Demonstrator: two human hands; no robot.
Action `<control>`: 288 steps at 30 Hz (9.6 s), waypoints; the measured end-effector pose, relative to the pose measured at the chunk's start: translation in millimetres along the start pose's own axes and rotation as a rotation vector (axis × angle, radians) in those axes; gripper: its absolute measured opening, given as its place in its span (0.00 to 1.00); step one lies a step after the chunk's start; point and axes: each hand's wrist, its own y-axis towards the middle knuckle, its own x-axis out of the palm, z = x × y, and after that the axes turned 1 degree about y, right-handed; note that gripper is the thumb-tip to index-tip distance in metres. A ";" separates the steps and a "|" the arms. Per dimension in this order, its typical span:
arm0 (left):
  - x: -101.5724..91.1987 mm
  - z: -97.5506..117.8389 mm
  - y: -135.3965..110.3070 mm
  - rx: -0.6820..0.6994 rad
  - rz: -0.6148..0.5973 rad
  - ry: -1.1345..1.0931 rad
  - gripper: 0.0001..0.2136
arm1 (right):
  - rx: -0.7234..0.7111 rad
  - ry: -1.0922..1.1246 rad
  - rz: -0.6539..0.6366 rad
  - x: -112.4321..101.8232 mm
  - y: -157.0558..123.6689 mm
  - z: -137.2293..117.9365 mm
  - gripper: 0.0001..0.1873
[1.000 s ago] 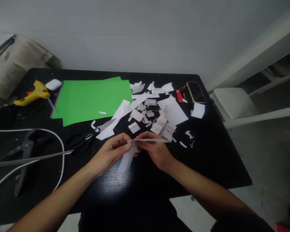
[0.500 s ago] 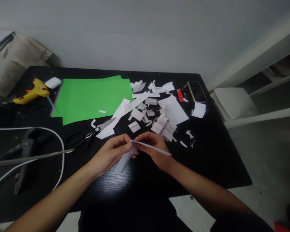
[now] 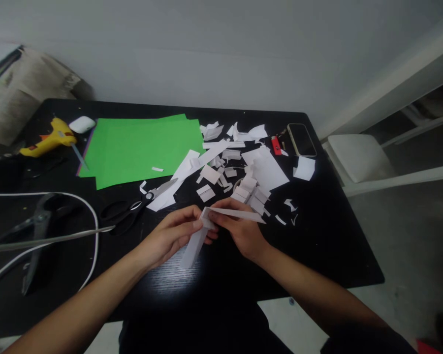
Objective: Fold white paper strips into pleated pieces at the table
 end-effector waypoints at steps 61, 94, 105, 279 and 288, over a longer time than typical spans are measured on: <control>-23.6 -14.1 -1.2 0.608 0.419 0.557 0.01 | -0.437 -0.182 -0.264 2.3 -9.9 7.1 0.18; -12.2 18.3 -0.2 0.374 0.169 0.634 0.07 | -0.427 -0.252 -0.044 2.5 -6.0 13.6 0.11; -16.8 14.5 3.8 0.286 0.087 0.506 0.08 | -0.626 -0.437 0.052 2.6 -13.0 6.9 0.08; -16.3 7.4 3.4 0.273 0.095 0.512 0.05 | 0.028 -0.009 -0.044 -2.0 4.9 4.5 0.10; -16.0 8.5 4.0 0.283 0.124 0.532 0.03 | 0.033 -0.017 -0.039 -2.2 4.4 2.7 0.11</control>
